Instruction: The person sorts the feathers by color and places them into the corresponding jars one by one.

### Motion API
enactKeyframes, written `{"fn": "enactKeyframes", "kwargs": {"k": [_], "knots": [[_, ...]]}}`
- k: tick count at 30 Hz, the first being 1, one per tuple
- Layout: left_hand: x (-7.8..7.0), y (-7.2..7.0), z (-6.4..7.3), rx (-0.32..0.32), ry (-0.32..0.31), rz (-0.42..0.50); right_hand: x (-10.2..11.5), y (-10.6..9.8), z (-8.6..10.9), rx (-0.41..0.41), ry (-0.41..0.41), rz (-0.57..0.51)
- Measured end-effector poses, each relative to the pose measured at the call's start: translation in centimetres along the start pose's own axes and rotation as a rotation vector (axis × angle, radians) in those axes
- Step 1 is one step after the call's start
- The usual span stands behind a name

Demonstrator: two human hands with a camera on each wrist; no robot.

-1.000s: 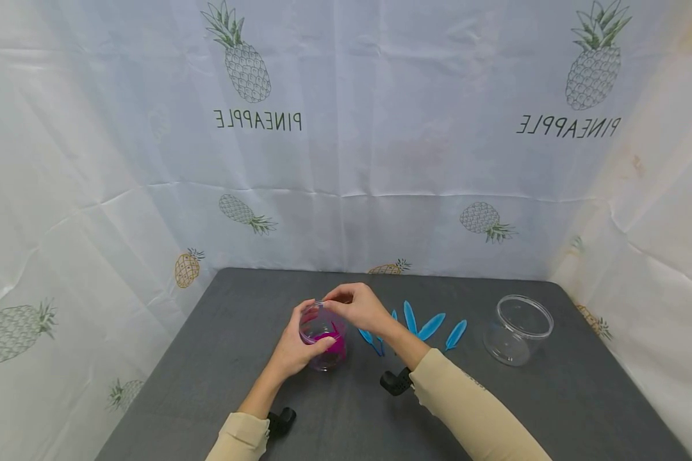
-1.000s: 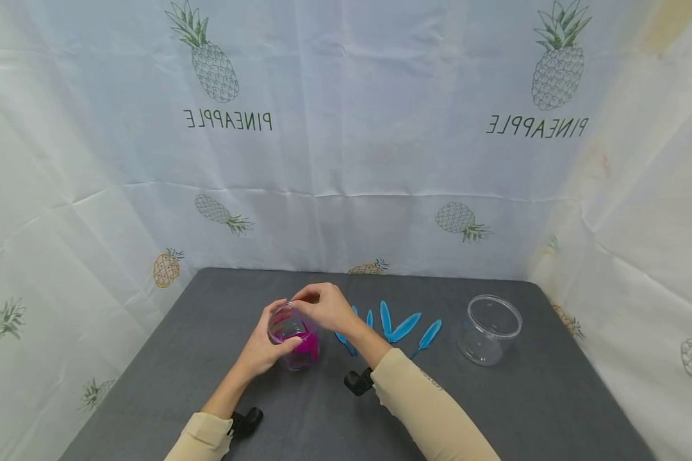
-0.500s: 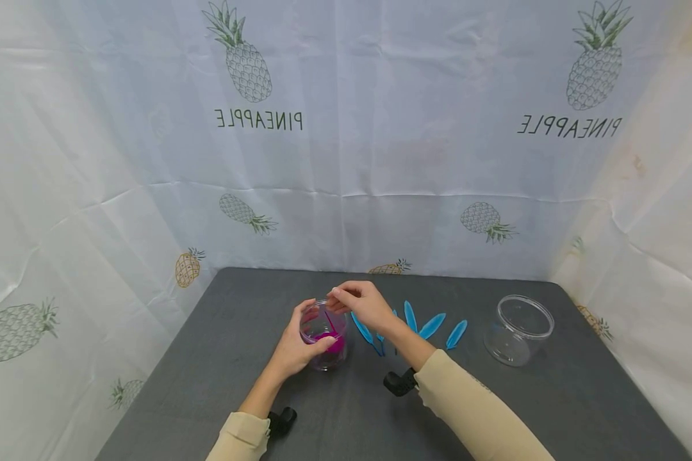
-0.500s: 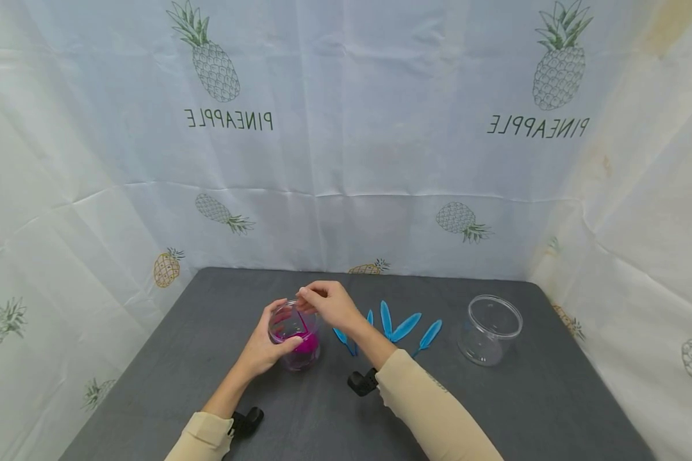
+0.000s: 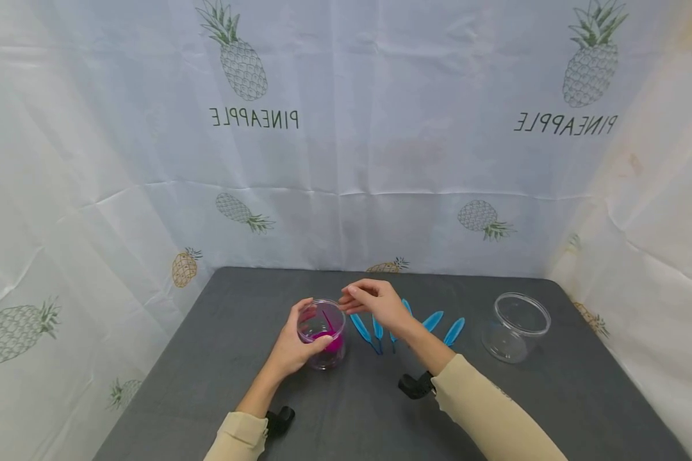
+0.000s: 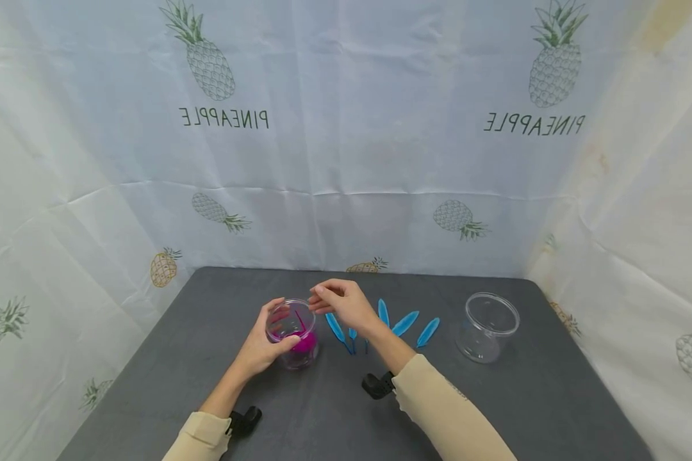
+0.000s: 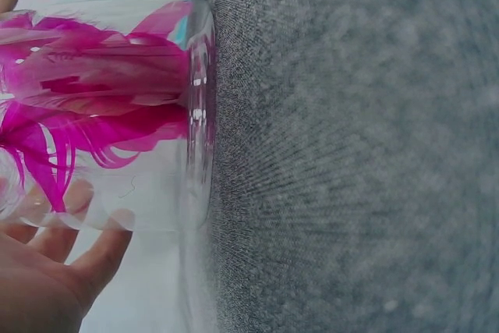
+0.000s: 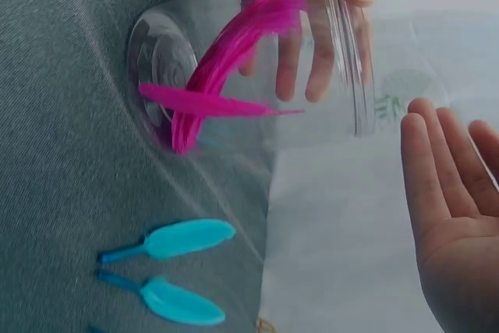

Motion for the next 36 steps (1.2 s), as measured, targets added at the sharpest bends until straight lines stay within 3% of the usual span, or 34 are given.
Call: {"fn": "enactKeyframes", "kwargs": {"k": [4, 10, 12, 19, 27, 36], "knots": [[-0.4, 0.1, 0.0, -0.007, -0.012, 0.006, 0.0, -0.9, 0.9, -0.019, 0.004, 0.006], [-3.0, 0.0, 0.5, 0.005, 0.005, 0.009, 0.1, -2.2, 2.5, -0.051, 0.023, 0.031], [-2.8, 0.0, 0.5, 0.003, 0.008, 0.008, 0.2, -2.6, 3.0, -0.058, 0.023, 0.036], [0.0, 0.0, 0.0, 0.001, 0.012, -0.006, 0.6, -4.1, 4.9, -0.092, 0.014, 0.031], [-0.2, -0.1, -0.3, 0.018, 0.033, -0.017, 1.4, -5.7, 7.6, -0.159, 0.018, 0.106], [-0.5, -0.2, -0.1, 0.02, 0.029, -0.02, 2.4, -7.8, 11.3, -0.254, 0.068, 0.31]]}}
Point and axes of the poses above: each hand's wrist, its own z-axis away from the middle knuckle, its own y-axis out of the palm, x = y × z, the point moved 6 cm from there along -z, towards the middle knuckle, and after that the axes turned 10 degrees about x, right-handed, at the moved point
